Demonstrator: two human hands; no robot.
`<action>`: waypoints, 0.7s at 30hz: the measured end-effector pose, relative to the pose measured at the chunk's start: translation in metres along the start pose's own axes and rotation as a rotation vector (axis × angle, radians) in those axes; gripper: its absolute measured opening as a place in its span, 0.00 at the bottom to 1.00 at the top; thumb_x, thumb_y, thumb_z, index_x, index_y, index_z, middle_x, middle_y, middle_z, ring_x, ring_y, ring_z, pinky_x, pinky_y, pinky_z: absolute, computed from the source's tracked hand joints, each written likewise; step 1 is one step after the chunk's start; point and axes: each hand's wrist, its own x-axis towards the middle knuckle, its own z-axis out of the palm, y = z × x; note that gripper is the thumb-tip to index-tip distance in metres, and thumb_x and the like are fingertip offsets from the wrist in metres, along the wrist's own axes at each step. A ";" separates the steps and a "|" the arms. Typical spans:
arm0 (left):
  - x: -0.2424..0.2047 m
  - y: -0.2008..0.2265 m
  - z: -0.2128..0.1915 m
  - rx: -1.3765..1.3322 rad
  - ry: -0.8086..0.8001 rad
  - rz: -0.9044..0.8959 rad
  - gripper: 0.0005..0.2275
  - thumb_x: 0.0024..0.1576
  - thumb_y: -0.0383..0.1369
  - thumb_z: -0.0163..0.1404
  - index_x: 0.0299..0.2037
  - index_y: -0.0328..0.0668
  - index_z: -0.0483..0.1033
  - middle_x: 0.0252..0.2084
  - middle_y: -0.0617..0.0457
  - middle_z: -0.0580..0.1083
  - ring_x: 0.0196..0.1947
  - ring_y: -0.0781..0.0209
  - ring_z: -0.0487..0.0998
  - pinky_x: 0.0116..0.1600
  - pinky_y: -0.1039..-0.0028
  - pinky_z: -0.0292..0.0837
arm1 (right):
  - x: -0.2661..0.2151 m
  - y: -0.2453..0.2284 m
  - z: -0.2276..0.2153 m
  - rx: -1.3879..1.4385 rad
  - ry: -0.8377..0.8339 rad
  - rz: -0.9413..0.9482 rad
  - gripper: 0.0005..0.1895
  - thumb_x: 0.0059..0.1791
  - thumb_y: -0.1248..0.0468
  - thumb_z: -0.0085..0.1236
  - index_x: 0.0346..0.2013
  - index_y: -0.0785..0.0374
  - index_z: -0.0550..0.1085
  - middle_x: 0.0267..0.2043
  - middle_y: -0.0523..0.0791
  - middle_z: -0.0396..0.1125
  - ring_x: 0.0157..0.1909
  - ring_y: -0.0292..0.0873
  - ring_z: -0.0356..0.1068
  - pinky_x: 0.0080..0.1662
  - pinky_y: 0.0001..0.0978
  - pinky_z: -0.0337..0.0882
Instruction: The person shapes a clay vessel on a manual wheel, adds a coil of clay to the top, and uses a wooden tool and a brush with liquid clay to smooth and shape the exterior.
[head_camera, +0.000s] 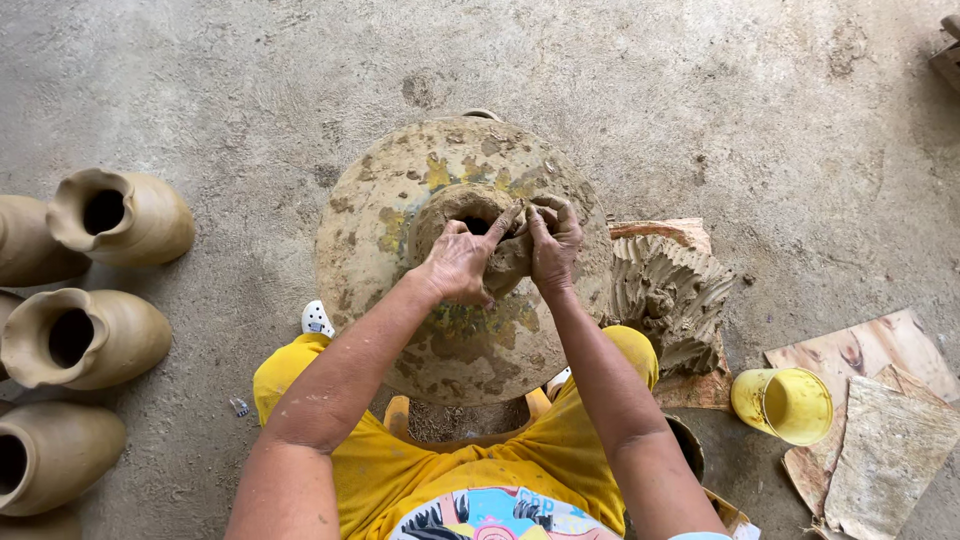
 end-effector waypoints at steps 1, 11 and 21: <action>0.002 0.001 0.003 0.055 -0.021 -0.027 0.69 0.34 0.53 0.73 0.76 0.48 0.24 0.42 0.48 0.79 0.45 0.52 0.77 0.69 0.62 0.54 | -0.001 0.000 0.001 0.000 -0.002 0.003 0.07 0.54 0.73 0.58 0.46 0.65 0.73 0.34 0.41 0.72 0.32 0.30 0.69 0.35 0.22 0.70; -0.004 -0.005 -0.006 -0.250 0.093 0.053 0.68 0.34 0.42 0.73 0.74 0.41 0.23 0.41 0.48 0.78 0.42 0.52 0.76 0.66 0.55 0.49 | 0.002 0.009 -0.003 0.028 -0.090 -0.076 0.05 0.56 0.72 0.56 0.47 0.65 0.73 0.35 0.42 0.71 0.33 0.33 0.70 0.37 0.23 0.73; 0.015 0.007 0.024 0.186 0.067 -0.082 0.54 0.54 0.41 0.61 0.81 0.35 0.29 0.33 0.48 0.82 0.35 0.53 0.81 0.68 0.62 0.59 | -0.001 0.013 0.000 0.123 -0.038 -0.020 0.09 0.57 0.70 0.51 0.53 0.65 0.71 0.36 0.42 0.70 0.33 0.33 0.71 0.36 0.26 0.76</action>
